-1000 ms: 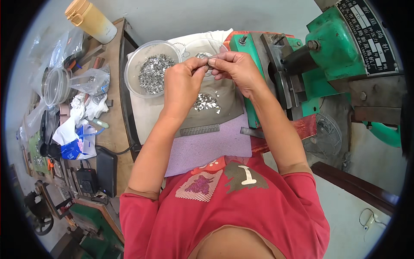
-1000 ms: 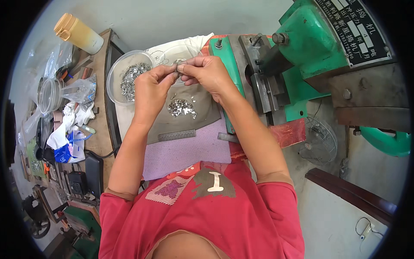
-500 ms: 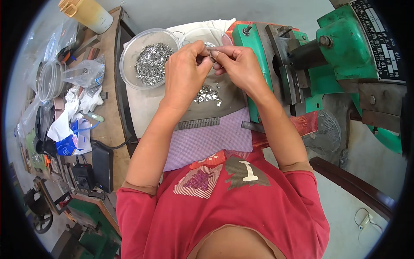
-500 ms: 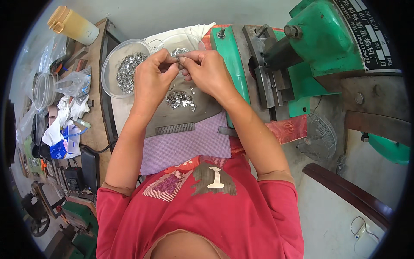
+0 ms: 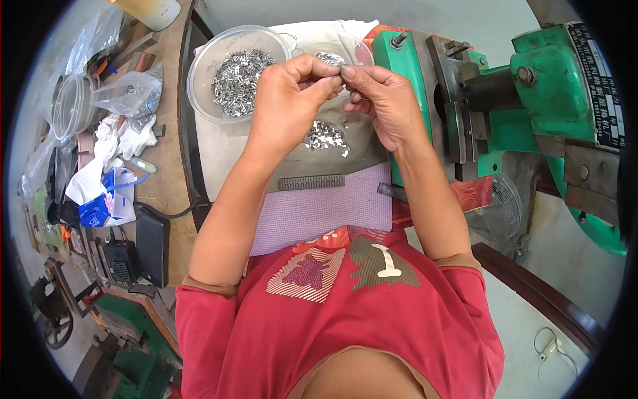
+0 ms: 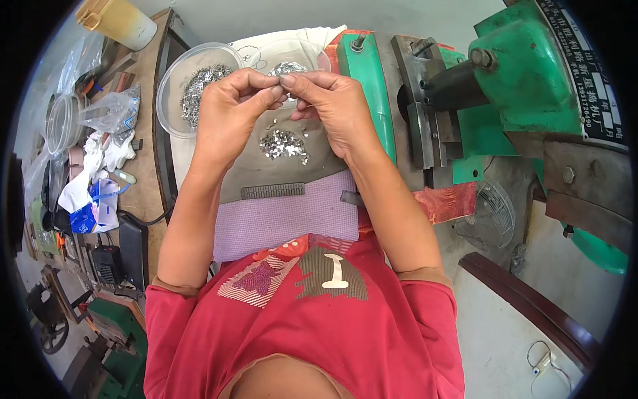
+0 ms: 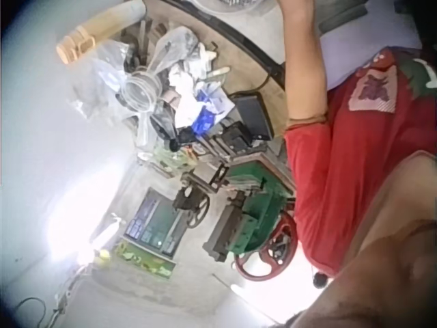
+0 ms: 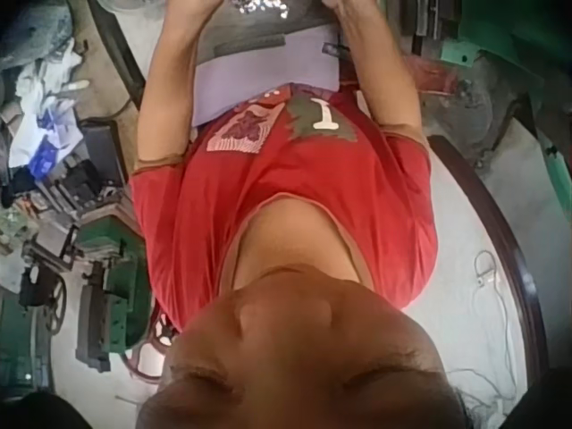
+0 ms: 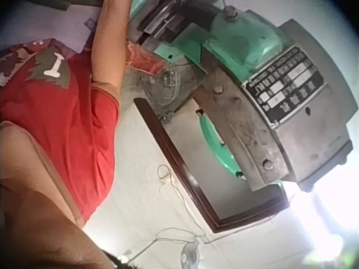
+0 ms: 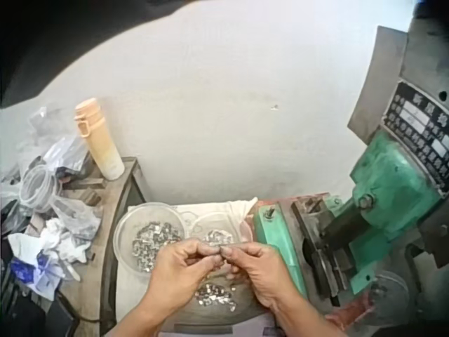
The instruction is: The person inserts small metal pieces into the slots of a metal bar by hand, places the loaded bar into a mechanical press machine to press it, and continues assembling metal pieces into the bar.
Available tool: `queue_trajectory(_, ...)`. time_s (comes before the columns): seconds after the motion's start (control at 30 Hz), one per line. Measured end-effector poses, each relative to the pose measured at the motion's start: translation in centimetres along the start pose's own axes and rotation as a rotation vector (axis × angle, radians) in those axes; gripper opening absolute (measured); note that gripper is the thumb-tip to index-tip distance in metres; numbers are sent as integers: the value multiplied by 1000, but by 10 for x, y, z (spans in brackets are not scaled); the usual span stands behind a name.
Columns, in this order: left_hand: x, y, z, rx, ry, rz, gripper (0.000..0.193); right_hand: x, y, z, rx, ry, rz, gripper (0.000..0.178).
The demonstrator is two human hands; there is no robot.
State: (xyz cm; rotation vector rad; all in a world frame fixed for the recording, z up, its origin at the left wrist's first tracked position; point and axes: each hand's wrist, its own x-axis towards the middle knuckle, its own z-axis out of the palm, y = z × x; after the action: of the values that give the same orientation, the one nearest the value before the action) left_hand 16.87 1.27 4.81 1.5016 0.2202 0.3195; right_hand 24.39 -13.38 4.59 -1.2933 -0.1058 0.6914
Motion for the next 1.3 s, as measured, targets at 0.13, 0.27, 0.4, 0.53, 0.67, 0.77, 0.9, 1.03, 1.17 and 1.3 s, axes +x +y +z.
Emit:
queue_trajectory(0.13,-3,-3,-3,53,-14,-5,11,-1,2,2,-114,39,-41,26)
queue_trajectory(0.27,-6,-7,-5,223,11,9,12,-2,-1,4,-204,51,-34,25)
queue_trajectory(0.4,-3,0,-3,561,64,92,14,6,-5,0,-311,50,-49,25)
queue_trajectory(0.53,6,-1,-3,755,88,193,16,13,-13,2,-405,73,-70,21)
queue_trajectory(0.67,7,-7,-7,776,71,365,14,14,-13,1,-346,104,-88,21)
queue_trajectory(0.77,9,-9,-7,807,65,399,11,12,-13,0,-366,124,-79,19)
queue_trajectory(0.9,10,-4,-9,843,83,464,11,5,-10,4,-474,80,-113,16)
queue_trajectory(1.03,-9,4,-20,699,90,519,8,-28,6,6,-664,-33,-198,15)
queue_trajectory(1.17,-58,1,-33,657,81,429,13,-51,38,5,-953,-146,-451,9)
queue_trajectory(1.3,-110,-14,-45,639,33,297,18,-58,65,4,-1189,-198,-648,13)
